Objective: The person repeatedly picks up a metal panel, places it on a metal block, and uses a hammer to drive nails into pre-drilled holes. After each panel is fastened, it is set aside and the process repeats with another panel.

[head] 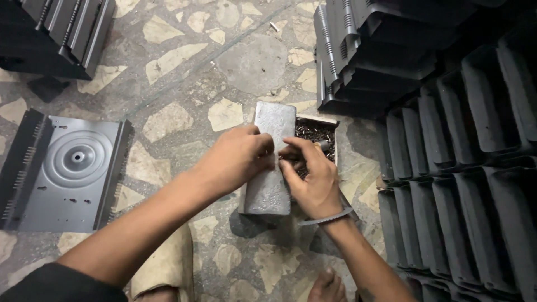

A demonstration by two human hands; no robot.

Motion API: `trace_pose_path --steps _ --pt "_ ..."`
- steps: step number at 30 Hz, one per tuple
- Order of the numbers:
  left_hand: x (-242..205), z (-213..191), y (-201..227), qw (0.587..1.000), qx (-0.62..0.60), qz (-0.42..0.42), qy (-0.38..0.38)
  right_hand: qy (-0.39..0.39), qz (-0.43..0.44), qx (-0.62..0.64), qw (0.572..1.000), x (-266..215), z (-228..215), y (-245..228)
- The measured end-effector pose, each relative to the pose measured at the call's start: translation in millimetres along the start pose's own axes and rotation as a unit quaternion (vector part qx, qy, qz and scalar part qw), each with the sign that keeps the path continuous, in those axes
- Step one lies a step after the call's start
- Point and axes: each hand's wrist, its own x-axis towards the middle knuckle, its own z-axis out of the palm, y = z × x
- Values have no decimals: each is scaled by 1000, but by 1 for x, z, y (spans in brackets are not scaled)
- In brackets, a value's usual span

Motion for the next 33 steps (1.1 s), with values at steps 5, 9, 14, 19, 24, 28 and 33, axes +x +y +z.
trace_pose_path --steps 5,9,14,19,24,28,33 --pt "0 -7 -2 998 -51 -17 -15 -2 15 17 1000 -1 -1 4" --pt "-1 -9 -2 997 -64 -32 -21 -12 15 1 1000 -2 -3 2" --pt "-1 -9 0 998 -55 -19 -9 -1 -3 15 1000 -4 -2 6" --pt "-3 -9 0 998 -53 -27 -8 -4 -16 14 1000 3 -7 4" --pt "-1 -11 -4 996 -62 -46 -33 81 -107 -48 990 48 -51 21" --pt "0 -20 -2 993 -96 -52 -37 207 -183 -130 952 153 -150 20" --pt "6 -38 6 969 -188 -147 -71 383 -365 -334 779 309 -261 92"
